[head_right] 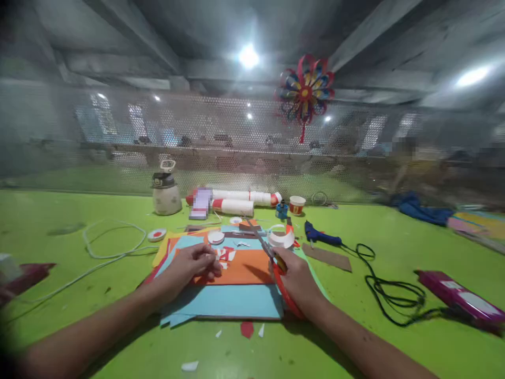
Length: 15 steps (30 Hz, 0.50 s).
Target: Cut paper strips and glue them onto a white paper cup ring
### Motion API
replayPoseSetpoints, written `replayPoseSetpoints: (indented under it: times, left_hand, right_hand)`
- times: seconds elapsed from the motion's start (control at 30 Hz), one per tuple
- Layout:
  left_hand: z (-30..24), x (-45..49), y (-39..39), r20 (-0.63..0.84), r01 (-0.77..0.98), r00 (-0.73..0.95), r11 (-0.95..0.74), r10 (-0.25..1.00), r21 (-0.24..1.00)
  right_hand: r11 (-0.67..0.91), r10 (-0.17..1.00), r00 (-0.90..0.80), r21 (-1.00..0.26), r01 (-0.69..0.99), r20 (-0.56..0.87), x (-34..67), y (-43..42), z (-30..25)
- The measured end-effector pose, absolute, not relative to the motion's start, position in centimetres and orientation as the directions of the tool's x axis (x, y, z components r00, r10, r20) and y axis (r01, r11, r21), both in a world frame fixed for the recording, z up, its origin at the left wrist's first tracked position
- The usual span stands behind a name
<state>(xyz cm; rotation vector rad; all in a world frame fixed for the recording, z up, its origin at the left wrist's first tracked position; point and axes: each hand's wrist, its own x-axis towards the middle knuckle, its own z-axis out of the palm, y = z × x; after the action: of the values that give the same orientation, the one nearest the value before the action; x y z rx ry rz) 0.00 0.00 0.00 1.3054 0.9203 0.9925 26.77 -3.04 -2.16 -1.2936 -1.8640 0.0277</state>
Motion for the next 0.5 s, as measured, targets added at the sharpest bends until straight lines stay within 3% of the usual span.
replayPoseSetpoints:
  times: [0.5]
  left_hand:
    - [0.3,0.6,-0.8,-0.002,-0.091,0.462,0.050,0.887,0.995]
  right_hand:
    - [0.476,0.815,-0.135,-0.519,0.710,0.564,25.9,-4.5,-1.4]
